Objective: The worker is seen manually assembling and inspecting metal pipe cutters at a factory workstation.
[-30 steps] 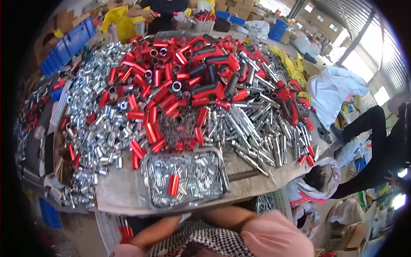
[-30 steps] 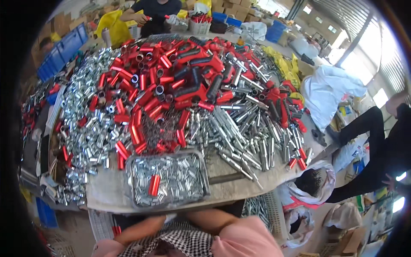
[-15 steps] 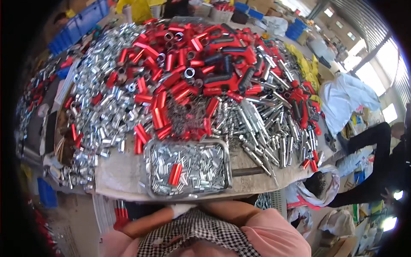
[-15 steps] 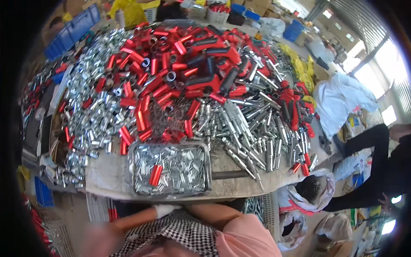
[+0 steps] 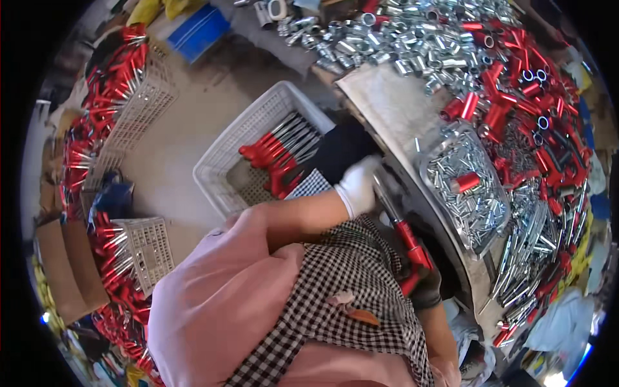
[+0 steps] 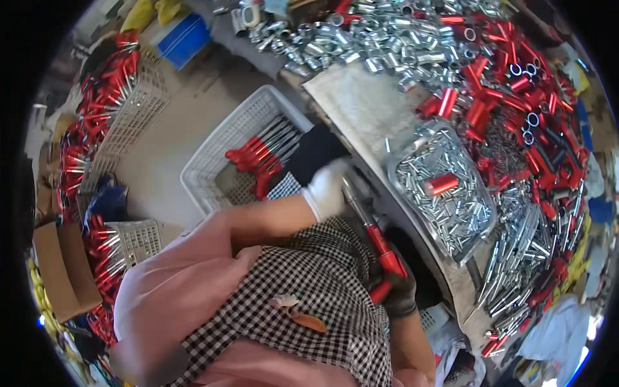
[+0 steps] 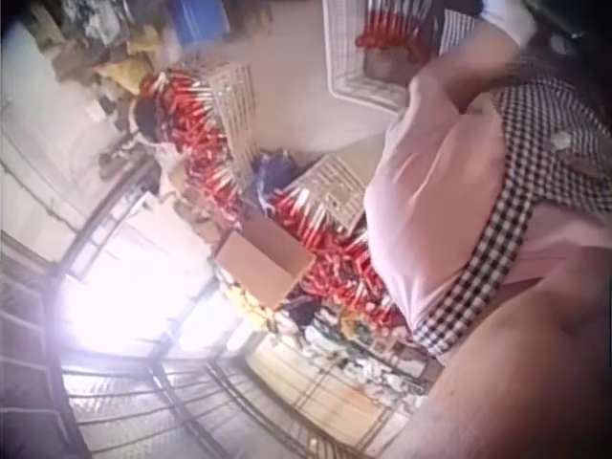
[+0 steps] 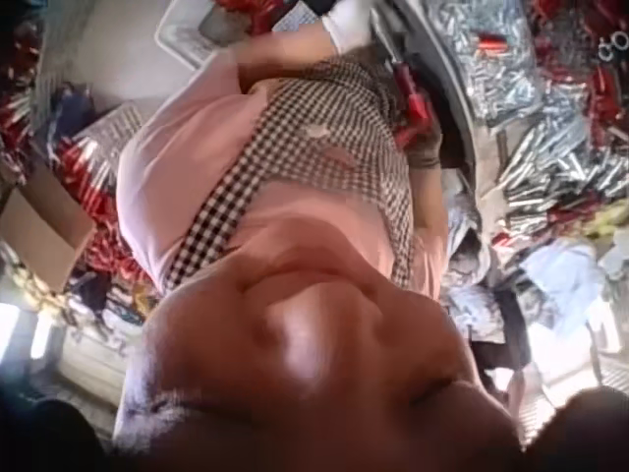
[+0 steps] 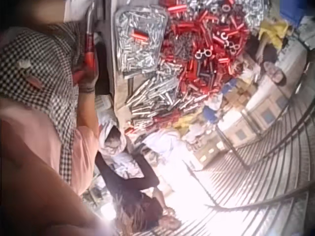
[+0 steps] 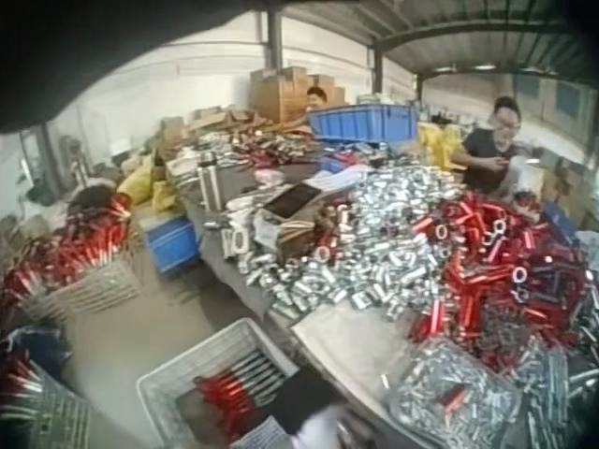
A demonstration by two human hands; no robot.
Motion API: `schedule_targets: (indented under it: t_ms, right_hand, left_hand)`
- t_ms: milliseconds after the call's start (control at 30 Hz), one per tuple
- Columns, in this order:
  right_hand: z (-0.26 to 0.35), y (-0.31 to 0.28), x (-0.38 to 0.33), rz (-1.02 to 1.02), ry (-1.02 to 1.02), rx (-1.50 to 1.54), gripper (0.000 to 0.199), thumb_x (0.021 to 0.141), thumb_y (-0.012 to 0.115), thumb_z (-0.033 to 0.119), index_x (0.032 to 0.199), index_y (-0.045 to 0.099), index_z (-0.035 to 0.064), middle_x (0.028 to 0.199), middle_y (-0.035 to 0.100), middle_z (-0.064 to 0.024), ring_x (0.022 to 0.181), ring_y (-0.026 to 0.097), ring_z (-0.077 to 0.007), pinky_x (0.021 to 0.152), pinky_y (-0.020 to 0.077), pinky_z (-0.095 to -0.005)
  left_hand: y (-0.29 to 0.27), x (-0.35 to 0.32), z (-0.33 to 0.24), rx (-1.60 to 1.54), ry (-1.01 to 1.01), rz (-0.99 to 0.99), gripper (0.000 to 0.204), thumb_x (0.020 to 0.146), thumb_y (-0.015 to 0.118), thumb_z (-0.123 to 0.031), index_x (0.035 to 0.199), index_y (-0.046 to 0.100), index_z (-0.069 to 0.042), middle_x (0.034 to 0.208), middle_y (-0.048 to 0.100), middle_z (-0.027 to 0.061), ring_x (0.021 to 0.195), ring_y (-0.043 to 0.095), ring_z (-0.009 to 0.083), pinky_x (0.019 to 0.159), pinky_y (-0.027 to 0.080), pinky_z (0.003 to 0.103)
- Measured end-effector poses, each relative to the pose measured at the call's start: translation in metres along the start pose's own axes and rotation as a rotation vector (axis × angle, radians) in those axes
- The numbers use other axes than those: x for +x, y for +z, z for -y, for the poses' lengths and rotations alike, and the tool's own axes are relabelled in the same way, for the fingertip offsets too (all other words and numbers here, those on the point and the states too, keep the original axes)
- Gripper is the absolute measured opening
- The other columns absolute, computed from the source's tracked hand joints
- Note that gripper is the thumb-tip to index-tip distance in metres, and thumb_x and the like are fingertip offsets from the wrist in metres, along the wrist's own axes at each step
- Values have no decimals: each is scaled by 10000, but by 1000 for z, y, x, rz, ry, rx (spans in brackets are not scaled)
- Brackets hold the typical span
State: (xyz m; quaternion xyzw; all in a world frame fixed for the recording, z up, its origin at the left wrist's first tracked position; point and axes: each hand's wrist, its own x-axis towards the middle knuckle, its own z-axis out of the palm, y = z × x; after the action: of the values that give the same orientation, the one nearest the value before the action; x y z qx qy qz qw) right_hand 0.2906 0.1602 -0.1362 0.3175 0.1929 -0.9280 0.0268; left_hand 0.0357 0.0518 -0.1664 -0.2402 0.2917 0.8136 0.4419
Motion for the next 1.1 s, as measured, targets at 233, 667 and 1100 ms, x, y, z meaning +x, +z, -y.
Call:
schedule_targets:
  t_ms: [233, 667, 1100]
  right_hand:
    - [-34, 84, 92, -71, 448, 275, 492, 908, 624, 375, 1236, 520, 24, 740, 507, -3, 617, 503, -124, 595, 449, -260]
    - [-54, 106, 124, 128, 115, -692, 389, 883, 680, 175, 1231, 569, 42, 1055, 664, -152, 932, 669, -266, 777, 557, -395]
    - [-32, 48, 86, -238, -175, -608, 415, 935, 627, 248, 1267, 557, 9, 1068, 632, -86, 974, 588, -162, 858, 488, -304]
  left_hand:
    - [-32, -40, -103, 72, 472, 199, 368, 953, 493, -354, 774, 533, -35, 628, 565, 141, 684, 625, 383, 783, 512, 551]
    - [-351, 5, -173, -407, -491, 219, 142, 927, 536, -73, 836, 597, -163, 701, 576, 28, 630, 581, 191, 613, 504, 366]
    - [-358, 157, -167, 2160, 547, 833, 578, 660, 837, -369, 1147, 662, -111, 1012, 664, 231, 902, 650, 383, 809, 527, 442]
